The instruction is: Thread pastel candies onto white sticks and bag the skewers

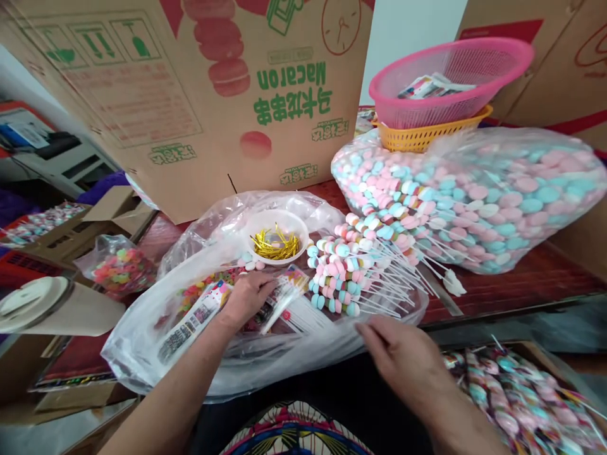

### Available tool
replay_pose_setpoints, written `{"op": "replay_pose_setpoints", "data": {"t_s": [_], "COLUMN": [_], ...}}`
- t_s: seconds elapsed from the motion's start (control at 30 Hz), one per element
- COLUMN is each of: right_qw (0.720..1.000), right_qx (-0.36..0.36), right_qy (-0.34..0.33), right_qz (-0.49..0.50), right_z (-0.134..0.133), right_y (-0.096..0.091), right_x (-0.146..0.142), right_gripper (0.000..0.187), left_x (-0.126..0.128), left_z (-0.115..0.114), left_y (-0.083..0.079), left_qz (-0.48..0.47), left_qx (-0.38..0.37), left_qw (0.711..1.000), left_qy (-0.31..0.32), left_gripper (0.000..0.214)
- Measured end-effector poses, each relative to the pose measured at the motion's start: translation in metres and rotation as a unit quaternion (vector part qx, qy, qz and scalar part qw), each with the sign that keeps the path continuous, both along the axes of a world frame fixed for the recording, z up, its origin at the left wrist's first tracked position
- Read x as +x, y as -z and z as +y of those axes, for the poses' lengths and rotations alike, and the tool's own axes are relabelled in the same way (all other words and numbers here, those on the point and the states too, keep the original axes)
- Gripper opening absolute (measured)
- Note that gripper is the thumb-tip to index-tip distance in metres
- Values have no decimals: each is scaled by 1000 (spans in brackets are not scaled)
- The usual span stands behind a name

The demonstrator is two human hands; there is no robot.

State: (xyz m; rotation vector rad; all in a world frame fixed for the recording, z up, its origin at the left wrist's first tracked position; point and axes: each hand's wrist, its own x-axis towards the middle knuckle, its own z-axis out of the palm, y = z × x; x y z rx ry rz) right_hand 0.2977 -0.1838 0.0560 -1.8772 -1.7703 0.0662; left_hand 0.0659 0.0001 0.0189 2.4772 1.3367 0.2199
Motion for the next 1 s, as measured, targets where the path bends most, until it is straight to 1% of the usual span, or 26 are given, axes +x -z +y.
{"op": "replay_pose_setpoints", "data": {"t_s": [0.07,0.13,0.2,0.23,0.27,0.3,0.37,0.43,0.47,0.53,0.6,0.67,0.77,0.83,0.9,0.93,1.0], "right_qw": [997,991,980,975,972,972,975,968,960,945,941,941,936,947,965,974,986], "right_qx": [74,115,132,131,127,118,87,37,5,-46,-60,-66,-72,-46,2,18,35], "right_qy": [-26,-73,-141,-162,-167,-156,-107,-62,-48,-30,-38,-70,-123,-112,-79,-68,-70], "right_qz": [0,5,49,77,105,129,173,238,275,323,330,326,323,299,248,216,146], "right_z": [32,56,70,73,74,74,72,70,70,72,75,79,83,84,85,86,90], "right_y": [5,5,3,3,4,5,10,15,16,15,9,1,-4,0,6,8,6], "right_x": [-28,-52,-68,-72,-75,-77,-79,-81,-82,-80,-74,-68,-65,-69,-74,-75,-72], "right_gripper": [23,31,24,18,17,19,21,27,31,36,30,19,13,20,28,31,38], "left_x": [-11,-18,-20,-20,-18,-16,-8,0,3,6,3,-3,-10,-11,-10,-8,-6], "left_z": [-12,-27,-41,-47,-52,-57,-64,-68,-68,-64,-57,-50,-44,-45,-48,-50,-53], "left_y": [-9,-21,-32,-36,-39,-41,-39,-34,-31,-28,-29,-33,-37,-37,-33,-30,-24], "left_qz": [-41,-101,-164,-195,-225,-253,-303,-345,-361,-373,-359,-337,-313,-318,-330,-337,-340], "left_qx": [90,150,151,141,128,113,57,-43,-106,-208,-252,-268,-283,-281,-274,-262,-210], "left_qw": [993,976,959,953,949,947,947,937,927,904,898,902,904,903,902,903,916], "left_qy": [63,123,176,185,180,161,90,16,-6,-20,-8,22,65,61,47,42,42], "left_gripper": [24,22,23,22,21,19,16,11,9,10,15,20,25,23,20,19,19]}}
